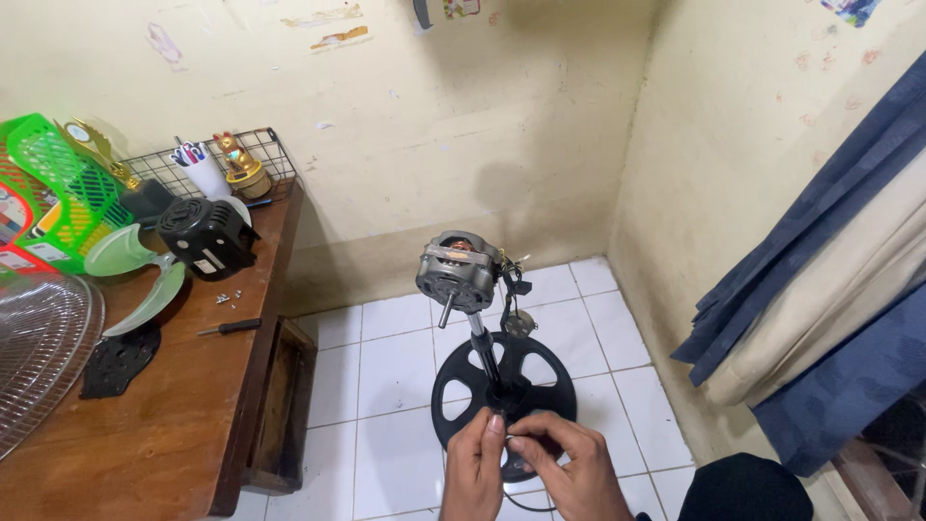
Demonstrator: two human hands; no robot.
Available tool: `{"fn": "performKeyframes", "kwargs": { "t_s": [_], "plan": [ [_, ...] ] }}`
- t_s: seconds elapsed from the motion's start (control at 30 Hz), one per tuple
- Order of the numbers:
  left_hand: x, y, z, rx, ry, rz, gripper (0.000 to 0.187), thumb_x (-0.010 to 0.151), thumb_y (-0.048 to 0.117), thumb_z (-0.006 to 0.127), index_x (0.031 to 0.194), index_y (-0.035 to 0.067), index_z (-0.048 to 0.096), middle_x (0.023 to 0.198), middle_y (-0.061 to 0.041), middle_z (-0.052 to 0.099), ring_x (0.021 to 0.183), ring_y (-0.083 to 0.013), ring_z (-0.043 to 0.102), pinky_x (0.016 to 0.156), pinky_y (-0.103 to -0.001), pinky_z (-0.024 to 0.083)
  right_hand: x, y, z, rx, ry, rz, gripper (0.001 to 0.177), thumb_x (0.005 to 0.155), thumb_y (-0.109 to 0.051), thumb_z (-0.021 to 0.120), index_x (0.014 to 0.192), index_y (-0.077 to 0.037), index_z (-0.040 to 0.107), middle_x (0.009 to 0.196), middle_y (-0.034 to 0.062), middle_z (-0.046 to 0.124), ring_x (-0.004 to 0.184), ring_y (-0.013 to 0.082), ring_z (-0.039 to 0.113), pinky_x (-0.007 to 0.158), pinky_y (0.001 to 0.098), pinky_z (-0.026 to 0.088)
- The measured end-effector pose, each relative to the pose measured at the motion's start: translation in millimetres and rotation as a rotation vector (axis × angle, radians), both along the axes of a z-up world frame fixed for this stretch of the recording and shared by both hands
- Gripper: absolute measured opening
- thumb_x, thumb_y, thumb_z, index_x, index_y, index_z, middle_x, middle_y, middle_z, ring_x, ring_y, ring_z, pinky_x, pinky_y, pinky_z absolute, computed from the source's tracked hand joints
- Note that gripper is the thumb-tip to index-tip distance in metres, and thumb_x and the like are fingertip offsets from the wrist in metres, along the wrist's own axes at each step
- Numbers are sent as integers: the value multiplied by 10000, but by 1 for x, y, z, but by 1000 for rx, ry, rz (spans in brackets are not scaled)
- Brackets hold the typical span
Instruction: The person uses a screwdriver to tighten screws on a fan motor mounted on a stand. They repeatedly adjust the motor housing and secure components while working at a wooden table with disassembled fan parts nearby.
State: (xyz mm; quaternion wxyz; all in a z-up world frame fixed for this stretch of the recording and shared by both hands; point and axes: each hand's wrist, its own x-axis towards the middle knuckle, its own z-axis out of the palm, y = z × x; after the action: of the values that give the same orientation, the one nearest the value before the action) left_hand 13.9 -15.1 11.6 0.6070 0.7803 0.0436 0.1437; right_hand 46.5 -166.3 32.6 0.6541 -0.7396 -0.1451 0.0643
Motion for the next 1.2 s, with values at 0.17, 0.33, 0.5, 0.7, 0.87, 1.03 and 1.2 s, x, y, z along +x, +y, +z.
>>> {"fn": "performKeyframes", "kwargs": {
  "t_s": [0.17, 0.33, 0.5, 0.7, 0.87, 1.03, 1.2],
  "plan": [
    [2, -6, 6, -99, 64, 46, 474, 1032, 306, 485, 728, -14, 657, 566, -65, 619, 545, -104, 565, 511, -302, 436, -1, 0, 2, 5, -4, -5, 110, 854, -87, 757, 931, -10, 772, 748, 58, 780, 607, 103, 726, 550, 257, 558],
    [4, -11, -3, -125, 56, 138, 348, 1011, 278, 586, 801, 2, 605, 642, -31, 596, 598, -82, 532, 538, -264, 436, -4, 4, 0, 23, -31, -46, 134, 875, -107, 739, 970, -16, 762, 786, 51, 783, 652, 96, 729, 581, 249, 580],
    [3, -14, -18, -342, -9, 149, 230, 987, 168, 700, 868, -6, 608, 736, -2, 566, 679, -84, 497, 597, -251, 422, -3, 9, -6, 57, -15, -117, 140, 880, -116, 744, 959, -2, 758, 778, 63, 776, 615, 103, 702, 567, 256, 543],
    [-3, -2, -21, -432, -59, -27, 158, 906, 82, 743, 1012, -23, 689, 893, -26, 640, 840, -93, 587, 769, -244, 482, 1, 7, -25, 197, 62, -127, 182, 908, -133, 725, 1005, 20, 745, 767, 51, 739, 663, 90, 659, 601, 236, 536],
    [-3, 0, -23, -370, -133, -29, 158, 940, 94, 724, 1026, -32, 681, 915, -42, 645, 872, -108, 618, 804, -251, 502, 0, 13, -40, 309, 136, -99, 192, 917, -122, 719, 1019, 39, 734, 785, 47, 718, 673, 94, 636, 610, 233, 523],
    [0, -2, -22, -327, 13, -11, 196, 1019, 196, 577, 957, 14, 615, 785, -22, 598, 716, -84, 533, 642, -249, 458, 1, 14, -40, 249, 162, -88, 161, 900, -112, 734, 991, 20, 754, 786, 49, 738, 682, 81, 651, 617, 238, 551],
    [0, -5, -18, -186, 0, 20, 254, 1052, 213, 463, 891, 34, 544, 679, -10, 507, 604, -74, 452, 528, -272, 382, -1, 18, -47, 236, 126, -93, 148, 874, -109, 759, 962, 10, 761, 775, 56, 756, 664, 88, 669, 596, 241, 556]
  ]
}}
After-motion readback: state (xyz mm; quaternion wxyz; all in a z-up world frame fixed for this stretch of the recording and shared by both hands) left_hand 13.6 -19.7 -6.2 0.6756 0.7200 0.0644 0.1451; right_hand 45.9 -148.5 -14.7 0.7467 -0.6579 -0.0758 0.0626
